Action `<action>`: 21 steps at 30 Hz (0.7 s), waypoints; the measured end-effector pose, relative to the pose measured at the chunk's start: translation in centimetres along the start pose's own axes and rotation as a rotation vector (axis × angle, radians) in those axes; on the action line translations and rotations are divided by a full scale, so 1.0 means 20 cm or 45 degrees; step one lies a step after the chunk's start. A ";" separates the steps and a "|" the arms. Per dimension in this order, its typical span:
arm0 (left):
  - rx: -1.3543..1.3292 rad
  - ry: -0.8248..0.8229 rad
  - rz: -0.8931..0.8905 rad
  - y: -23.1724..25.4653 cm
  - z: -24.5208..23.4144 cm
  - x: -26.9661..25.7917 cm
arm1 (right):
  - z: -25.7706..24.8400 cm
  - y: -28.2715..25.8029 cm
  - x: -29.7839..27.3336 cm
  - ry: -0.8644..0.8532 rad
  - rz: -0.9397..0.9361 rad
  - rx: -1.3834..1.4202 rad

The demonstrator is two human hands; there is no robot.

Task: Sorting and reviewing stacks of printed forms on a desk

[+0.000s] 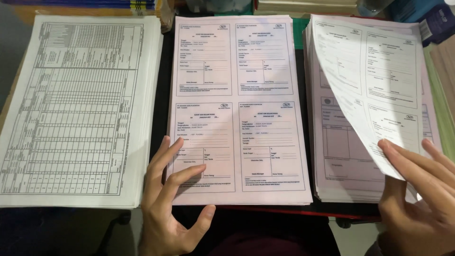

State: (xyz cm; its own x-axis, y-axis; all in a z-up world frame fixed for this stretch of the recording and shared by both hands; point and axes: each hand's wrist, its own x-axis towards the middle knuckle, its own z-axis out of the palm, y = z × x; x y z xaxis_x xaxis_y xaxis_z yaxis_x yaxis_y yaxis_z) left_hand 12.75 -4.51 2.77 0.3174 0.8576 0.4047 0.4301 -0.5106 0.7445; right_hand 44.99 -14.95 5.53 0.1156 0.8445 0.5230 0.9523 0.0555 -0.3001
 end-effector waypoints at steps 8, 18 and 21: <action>0.206 0.338 0.485 0.16 0.14 -0.06 | 0.10 -0.31 0.10 0.058 -0.265 0.121; 0.209 0.109 0.660 0.21 0.10 0.14 | 0.22 -0.42 0.13 0.123 -0.392 0.285; 0.402 0.155 0.593 0.14 0.04 0.08 | 0.19 -0.40 0.11 0.090 -0.343 0.221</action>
State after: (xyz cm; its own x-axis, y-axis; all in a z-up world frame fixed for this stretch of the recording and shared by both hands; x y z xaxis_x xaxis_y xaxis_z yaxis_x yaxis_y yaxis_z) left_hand 15.16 -4.54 5.08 0.4419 0.5295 0.7241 0.5056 -0.8138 0.2865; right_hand 36.63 -11.48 6.00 -0.1091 0.7484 0.6543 0.8897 0.3670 -0.2715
